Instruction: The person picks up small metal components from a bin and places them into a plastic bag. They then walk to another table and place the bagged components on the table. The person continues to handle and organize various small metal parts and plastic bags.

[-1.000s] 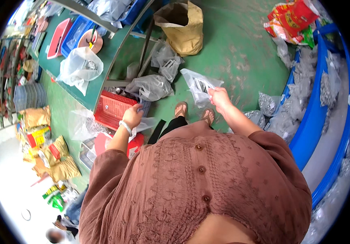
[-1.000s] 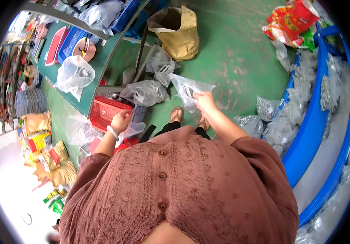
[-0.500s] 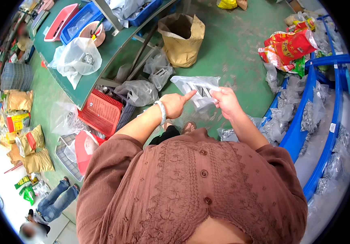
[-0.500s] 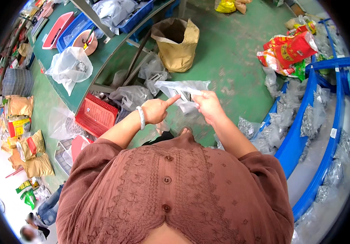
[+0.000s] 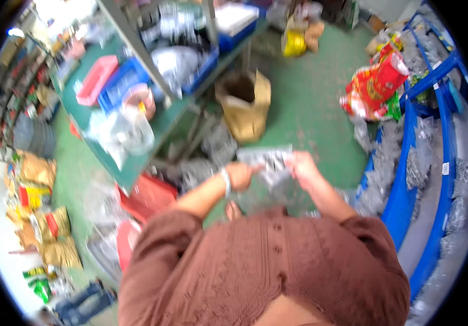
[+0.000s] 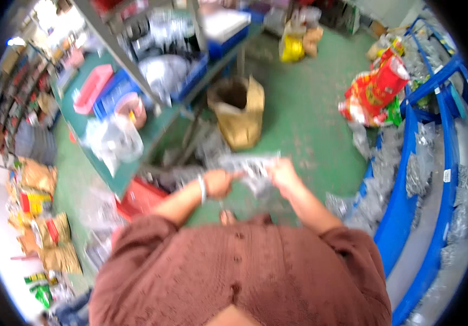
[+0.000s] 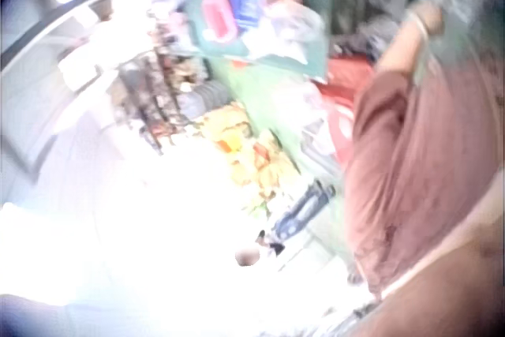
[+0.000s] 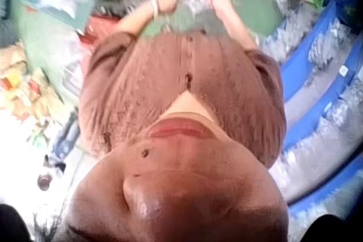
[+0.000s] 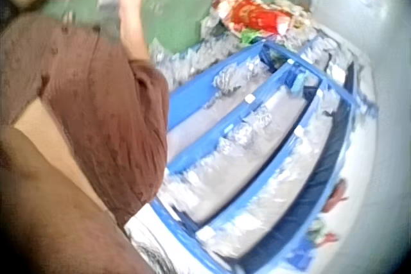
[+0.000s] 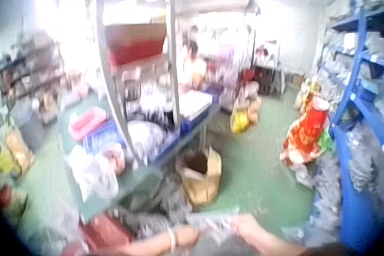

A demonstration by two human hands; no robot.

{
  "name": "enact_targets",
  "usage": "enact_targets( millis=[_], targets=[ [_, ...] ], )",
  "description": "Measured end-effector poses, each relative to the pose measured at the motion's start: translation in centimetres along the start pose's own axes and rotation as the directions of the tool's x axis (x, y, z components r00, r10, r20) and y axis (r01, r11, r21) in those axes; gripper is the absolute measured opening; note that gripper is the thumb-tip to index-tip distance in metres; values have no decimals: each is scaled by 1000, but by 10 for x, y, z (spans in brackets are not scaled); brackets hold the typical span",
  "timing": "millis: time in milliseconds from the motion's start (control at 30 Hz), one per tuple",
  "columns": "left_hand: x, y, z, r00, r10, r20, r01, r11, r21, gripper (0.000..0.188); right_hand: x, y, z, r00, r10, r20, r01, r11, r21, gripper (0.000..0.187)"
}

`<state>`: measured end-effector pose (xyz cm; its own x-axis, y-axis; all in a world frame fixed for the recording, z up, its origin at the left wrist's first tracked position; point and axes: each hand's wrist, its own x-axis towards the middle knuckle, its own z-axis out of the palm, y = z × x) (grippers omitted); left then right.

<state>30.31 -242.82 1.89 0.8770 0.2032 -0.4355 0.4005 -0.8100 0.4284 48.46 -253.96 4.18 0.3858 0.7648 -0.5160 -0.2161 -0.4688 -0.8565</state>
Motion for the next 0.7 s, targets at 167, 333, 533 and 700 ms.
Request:
enact_targets(
  millis=[167,333,533,700],
  targets=[
    [-60,-47,17,977,-195,-89,184,976,-115,52,36,40,7,999,49,-22,-50,999,-6,12],
    [-107,-100,51,892,-429,-141,395,893,-216,44,58,54,4,987,83,-136,-83,997,6,13],
    [-119,-99,76,722,-655,-221,547,737,-397,43,126,76,-18,981,141,-133,-146,989,-32,11],
    [-106,-70,70,489,-846,-211,705,526,-476,38,184,88,-49,983,163,-84,-176,969,-174,9]
  ],
)
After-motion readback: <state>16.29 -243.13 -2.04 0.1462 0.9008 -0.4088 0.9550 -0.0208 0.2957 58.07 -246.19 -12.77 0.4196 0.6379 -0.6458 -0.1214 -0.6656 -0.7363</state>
